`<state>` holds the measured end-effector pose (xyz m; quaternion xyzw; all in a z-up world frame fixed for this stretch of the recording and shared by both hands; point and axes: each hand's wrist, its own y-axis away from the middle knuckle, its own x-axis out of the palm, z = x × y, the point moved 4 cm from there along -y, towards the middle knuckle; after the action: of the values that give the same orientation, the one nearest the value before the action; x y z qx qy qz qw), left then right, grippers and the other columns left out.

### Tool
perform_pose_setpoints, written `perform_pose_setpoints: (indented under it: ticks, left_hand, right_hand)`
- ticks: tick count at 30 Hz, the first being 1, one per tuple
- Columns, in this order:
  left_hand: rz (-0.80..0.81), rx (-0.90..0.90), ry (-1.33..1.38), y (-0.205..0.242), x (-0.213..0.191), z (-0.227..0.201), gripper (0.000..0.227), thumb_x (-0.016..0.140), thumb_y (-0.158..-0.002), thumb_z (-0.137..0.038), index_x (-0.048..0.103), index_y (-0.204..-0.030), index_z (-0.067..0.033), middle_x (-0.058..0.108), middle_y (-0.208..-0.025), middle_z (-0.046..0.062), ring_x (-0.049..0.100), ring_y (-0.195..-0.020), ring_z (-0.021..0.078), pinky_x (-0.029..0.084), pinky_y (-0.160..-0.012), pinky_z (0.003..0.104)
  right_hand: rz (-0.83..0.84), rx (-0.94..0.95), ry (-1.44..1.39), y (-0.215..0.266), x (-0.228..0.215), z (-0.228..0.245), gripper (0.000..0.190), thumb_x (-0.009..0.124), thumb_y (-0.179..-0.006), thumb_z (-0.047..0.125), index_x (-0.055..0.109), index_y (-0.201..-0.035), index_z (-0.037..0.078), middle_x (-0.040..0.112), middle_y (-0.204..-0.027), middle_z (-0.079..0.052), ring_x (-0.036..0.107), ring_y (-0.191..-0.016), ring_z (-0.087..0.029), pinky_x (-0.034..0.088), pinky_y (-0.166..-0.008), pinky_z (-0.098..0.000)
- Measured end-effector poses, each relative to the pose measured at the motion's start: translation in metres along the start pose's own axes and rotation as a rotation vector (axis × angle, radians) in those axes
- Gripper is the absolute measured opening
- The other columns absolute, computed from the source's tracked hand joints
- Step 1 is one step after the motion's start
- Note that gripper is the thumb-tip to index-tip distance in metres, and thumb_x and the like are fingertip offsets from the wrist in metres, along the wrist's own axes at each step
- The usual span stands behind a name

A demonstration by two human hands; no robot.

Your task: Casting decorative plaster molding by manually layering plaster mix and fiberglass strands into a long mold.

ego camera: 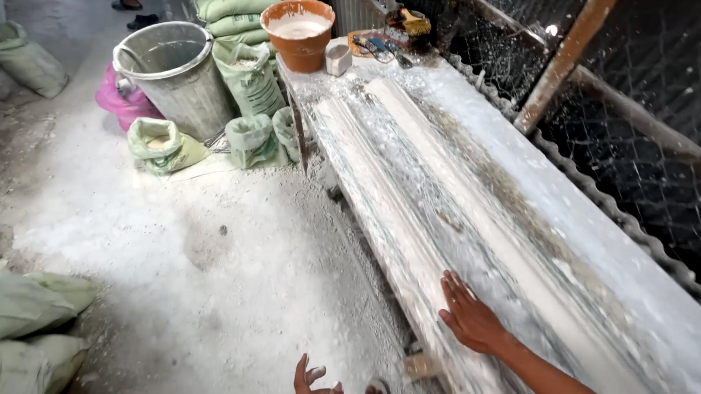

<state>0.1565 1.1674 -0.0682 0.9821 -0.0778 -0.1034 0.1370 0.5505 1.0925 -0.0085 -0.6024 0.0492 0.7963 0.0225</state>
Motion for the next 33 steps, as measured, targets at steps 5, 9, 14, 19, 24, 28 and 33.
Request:
perform_pose_setpoints:
  ticks: [5, 9, 14, 19, 24, 28, 33]
  left_hand:
    - [0.088, 0.103, -0.005, 0.133, -0.04, 0.014, 0.088, 0.07, -0.082, -0.01, 0.024, -0.157, -0.0055, 0.06, -0.123, 0.017, 0.063, -0.062, 0.0138, 0.056, -0.052, 0.027]
    - [0.112, -0.056, -0.042, 0.225, -0.063, 0.103, 0.092, 0.071, -0.081, -0.019, 0.022, -0.159, -0.0129, 0.061, -0.126, 0.019, 0.071, -0.069, 0.0224, 0.063, -0.056, 0.032]
    - [0.05, -0.006, 0.0, 0.304, -0.067, 0.218, 0.101, 0.079, -0.069, -0.002, 0.029, -0.157, -0.0098, 0.064, -0.112, 0.019, 0.057, -0.038, 0.0132, 0.058, -0.05, 0.025]
    - [0.026, -0.002, 0.015, 0.423, -0.074, 0.191, 0.09, 0.071, -0.073, 0.001, 0.034, -0.155, -0.0072, 0.061, -0.11, 0.017, 0.061, -0.043, 0.016, 0.057, -0.05, 0.026]
    - [0.143, -0.064, -0.067, 0.545, -0.064, 0.223, 0.091, 0.068, -0.079, -0.014, 0.025, -0.159, -0.0123, 0.067, -0.119, 0.017, 0.064, -0.062, 0.0193, 0.058, -0.061, 0.034]
    - [0.116, -0.034, -0.064, 0.67, -0.044, 0.274, 0.089, 0.068, -0.082, -0.016, 0.022, -0.158, -0.009, 0.061, -0.122, 0.016, 0.073, -0.07, 0.0241, 0.055, -0.055, 0.027]
    - [-0.015, 0.093, -0.011, 0.762, -0.042, 0.404, 0.111, 0.092, -0.054, -0.006, 0.04, -0.152, -0.0141, 0.072, -0.092, 0.014, 0.072, -0.037, 0.0199, 0.059, -0.039, 0.025]
  right_hand:
    - [0.001, 0.033, 0.018, 0.132, 0.028, 0.008, 0.073, 0.029, -0.105, 0.043, 0.014, -0.159, -0.005, 0.01, -0.171, -0.021, 0.008, -0.158, -0.036, 0.017, -0.123, -0.0458]
    - [0.048, 0.074, 0.1, 0.244, 0.03, 0.029, 0.08, 0.015, -0.105, 0.056, 0.004, -0.162, 0.001, 0.002, -0.172, -0.015, -0.001, -0.159, -0.029, 0.005, -0.127, -0.0433]
    - [0.041, 0.101, 0.053, 0.376, 0.043, 0.044, 0.079, 0.014, -0.105, 0.055, 0.004, -0.162, 0.001, 0.002, -0.172, -0.016, -0.002, -0.159, -0.03, 0.005, -0.127, -0.0455]
    - [-0.024, 0.074, 0.068, 0.492, 0.049, 0.063, 0.074, 0.023, -0.106, 0.049, 0.011, -0.161, 0.0, 0.01, -0.172, -0.015, 0.004, -0.16, -0.03, 0.012, -0.126, -0.0444]
    - [0.009, 0.044, 0.02, 0.606, 0.061, 0.076, 0.075, 0.019, -0.106, 0.051, 0.006, -0.162, 0.002, 0.004, -0.172, -0.015, 0.0, -0.159, -0.03, 0.008, -0.126, -0.0459]
    - [0.026, 0.031, 0.026, 0.712, 0.078, 0.083, 0.076, 0.017, -0.106, 0.051, 0.007, -0.161, 0.0, 0.007, -0.172, -0.016, 0.002, -0.159, -0.032, 0.006, -0.127, -0.0454]
    - [0.002, 0.0, 0.002, 0.827, 0.089, 0.093, 0.075, 0.019, -0.106, 0.049, 0.009, -0.161, 0.0, 0.008, -0.172, -0.017, 0.004, -0.159, -0.032, 0.01, -0.126, -0.0451]
